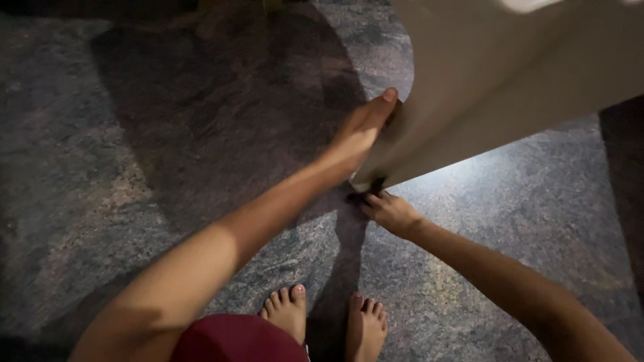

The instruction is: The person scrubs a white plastic chair with a dark cloth. They clean the legs, the underside of the seat, and the top surface of the seat, moving around the chair to reach different areas.

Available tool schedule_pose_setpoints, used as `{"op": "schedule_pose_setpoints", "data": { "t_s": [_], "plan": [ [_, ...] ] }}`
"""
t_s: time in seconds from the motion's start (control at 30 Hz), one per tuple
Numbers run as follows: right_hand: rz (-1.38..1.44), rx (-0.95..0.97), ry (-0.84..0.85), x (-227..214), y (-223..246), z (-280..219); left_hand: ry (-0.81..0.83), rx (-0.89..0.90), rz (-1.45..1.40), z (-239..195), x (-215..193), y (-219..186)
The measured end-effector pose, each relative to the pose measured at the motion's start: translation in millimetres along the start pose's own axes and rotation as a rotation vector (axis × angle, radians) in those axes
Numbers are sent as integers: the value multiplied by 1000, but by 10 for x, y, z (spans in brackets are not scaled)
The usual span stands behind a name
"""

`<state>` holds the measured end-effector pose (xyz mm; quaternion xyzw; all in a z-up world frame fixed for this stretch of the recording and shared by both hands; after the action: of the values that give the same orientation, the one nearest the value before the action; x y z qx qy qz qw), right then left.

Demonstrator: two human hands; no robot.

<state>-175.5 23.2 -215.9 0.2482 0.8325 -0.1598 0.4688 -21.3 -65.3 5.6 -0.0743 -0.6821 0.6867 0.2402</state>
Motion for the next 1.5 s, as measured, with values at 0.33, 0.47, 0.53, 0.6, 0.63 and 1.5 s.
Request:
{"op": "schedule_pose_setpoints", "data": {
  "t_s": [0.33,0.47,0.53,0.6,0.63,1.5],
  "plan": [
    [248,223,-434,-1905,93,-1052,22,-66,87,-26,1,-28],
    [-212,207,-893,-3019,265,-1750,50,4,75,-35,26,-84],
    [-305,273,-958,-3389,186,-1963,34,-35,68,-37,10,-53],
    [-461,428,-895,-3569,167,-2043,25,-51,105,-14,1,-29],
    [-536,504,-862,-3602,154,-2044,20,-60,125,-8,-6,-12],
    [-295,22,-132,-250,22,109,41,86,78,13,9,-42]
  ]
}}
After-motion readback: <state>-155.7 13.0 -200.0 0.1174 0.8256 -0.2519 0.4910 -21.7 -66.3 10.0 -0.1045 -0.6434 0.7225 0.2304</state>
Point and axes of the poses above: each hand's wrist, its own z-axis towards the middle knuckle, its own x-axis out of the palm, y = z × x, the point moved 7 cm from there along z, towards the middle knuckle, and after that the axes turned 9 degrees about y, right-handed, at the moved point
